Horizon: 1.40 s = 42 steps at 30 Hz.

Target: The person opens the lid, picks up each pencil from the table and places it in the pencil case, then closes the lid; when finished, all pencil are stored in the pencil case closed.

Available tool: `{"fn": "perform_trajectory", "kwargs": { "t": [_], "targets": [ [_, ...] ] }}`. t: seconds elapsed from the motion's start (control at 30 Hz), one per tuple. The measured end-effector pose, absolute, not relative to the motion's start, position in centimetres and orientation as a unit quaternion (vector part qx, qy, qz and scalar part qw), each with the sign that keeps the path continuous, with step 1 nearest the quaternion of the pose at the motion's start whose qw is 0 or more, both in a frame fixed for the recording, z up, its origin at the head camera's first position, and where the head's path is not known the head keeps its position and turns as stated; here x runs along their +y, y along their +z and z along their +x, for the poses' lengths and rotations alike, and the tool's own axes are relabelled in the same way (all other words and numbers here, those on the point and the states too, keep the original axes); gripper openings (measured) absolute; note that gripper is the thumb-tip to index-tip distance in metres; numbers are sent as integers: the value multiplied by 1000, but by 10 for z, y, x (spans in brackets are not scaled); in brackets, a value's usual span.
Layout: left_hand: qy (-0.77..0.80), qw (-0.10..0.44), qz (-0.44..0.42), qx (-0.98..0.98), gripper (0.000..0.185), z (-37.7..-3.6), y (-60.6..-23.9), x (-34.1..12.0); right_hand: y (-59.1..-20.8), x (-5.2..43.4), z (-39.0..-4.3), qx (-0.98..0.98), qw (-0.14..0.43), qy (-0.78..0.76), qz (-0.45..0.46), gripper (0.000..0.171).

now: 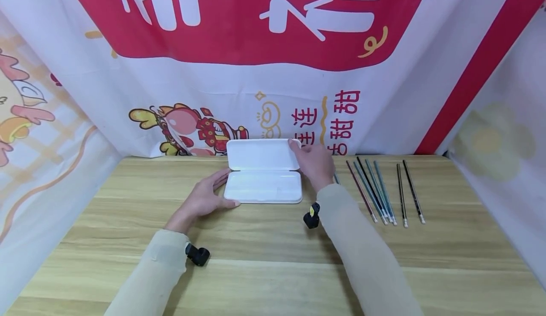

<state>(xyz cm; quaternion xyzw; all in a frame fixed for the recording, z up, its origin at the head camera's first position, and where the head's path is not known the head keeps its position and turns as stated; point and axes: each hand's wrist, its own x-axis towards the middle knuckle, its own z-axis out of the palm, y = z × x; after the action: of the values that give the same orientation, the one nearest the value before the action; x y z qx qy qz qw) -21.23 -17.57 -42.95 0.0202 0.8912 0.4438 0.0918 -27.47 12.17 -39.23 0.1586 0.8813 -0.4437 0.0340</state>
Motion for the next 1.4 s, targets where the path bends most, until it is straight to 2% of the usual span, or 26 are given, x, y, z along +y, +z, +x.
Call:
{"fn": "perform_trajectory", "kwargs": {
  "t": [0.23, 0.43, 0.7, 0.97, 1.23, 1.3, 1.4],
  "targets": [
    [428, 80, 23, 900, 99, -211, -429, -178, -383, 141, -249, 911, -41, -407, 59, 84],
    [410, 71, 25, 909, 90, -209, -427, -178, -364, 170, -212, 877, -28, -475, 68, 81],
    [410, 68, 22, 909, 92, -207, -425, -179, -363, 216, -174, 864, -39, -492, 95, 75],
    [401, 81, 20, 912, 92, -209, -429, -177, -380, 260, -162, 875, -38, -470, 112, 66],
    [427, 92, 19, 899, 97, -208, -430, -174, -386, 302, -155, 858, -27, -496, 135, 64],
    [436, 94, 21, 895, 96, -208, -431, -174, -386, 315, -154, 853, -25, -504, 132, 59],
    [442, 92, 25, 892, 96, -209, -432, -173, -387, 336, -152, 836, -26, -534, 122, 33]
  ]
}}
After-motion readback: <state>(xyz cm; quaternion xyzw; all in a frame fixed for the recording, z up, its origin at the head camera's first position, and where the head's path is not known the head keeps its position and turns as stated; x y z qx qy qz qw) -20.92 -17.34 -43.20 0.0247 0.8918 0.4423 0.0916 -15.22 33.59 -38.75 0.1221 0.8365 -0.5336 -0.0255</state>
